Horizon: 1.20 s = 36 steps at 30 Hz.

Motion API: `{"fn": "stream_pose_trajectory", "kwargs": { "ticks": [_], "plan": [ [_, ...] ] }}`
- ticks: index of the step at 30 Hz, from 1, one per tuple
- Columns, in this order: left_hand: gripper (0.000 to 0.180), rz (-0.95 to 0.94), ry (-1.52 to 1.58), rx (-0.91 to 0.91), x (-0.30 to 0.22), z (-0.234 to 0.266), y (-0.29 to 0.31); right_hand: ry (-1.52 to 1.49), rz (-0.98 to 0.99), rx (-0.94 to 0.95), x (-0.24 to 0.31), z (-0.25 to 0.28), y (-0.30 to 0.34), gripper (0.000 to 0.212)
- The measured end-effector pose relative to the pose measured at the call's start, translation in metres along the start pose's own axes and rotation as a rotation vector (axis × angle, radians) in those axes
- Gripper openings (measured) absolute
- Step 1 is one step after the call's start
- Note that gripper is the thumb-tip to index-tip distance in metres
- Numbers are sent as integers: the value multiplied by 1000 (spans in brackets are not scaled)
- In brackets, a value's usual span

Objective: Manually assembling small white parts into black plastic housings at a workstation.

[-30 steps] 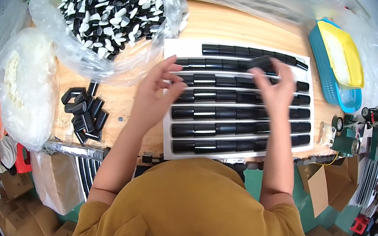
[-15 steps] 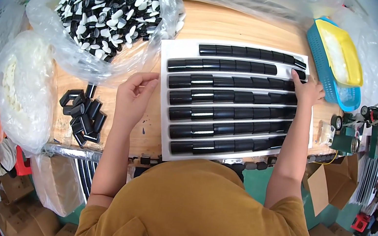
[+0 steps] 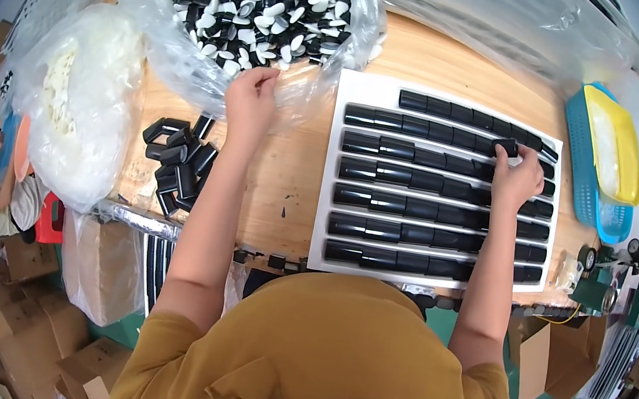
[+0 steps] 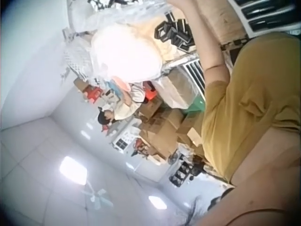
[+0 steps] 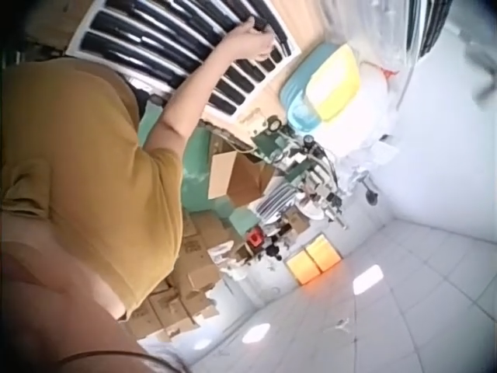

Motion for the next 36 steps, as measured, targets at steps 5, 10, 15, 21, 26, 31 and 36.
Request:
{"fn": "stream_pose_trajectory", "kwargs": {
  "ticks": [5,10,15,21,26,31,36],
  "plan": [
    [14,-100,-324,-49,8,-16,-31,-580,77,-127,21,30,10,33],
    [53,-19,-466,-20,-11,-25,-41,-709,102,-24,47,49,26,32],
    [72,-221,-610,-17,-16,-24,-59,-767,144,25,68,49,37,31],
    [89,-386,-674,105,-29,-34,-70,-870,145,147,76,32,45,30],
    [61,-425,-642,93,-13,-32,-57,-857,176,173,91,37,52,30],
    [44,-396,-670,165,-3,-19,-29,-844,171,196,83,33,52,31],
    [28,-450,-434,-27,-20,0,-4,-873,180,207,92,33,55,29]
  ]
}}
Point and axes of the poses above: each hand's wrist, its own y-axis away from the middle knuckle, its own z-axis out of the back of the hand, x = y × z, the point moved 5 cm from there along -y, towards the middle knuckle, and after that the axes turned 10 degrees about x, right-handed, at the moved point
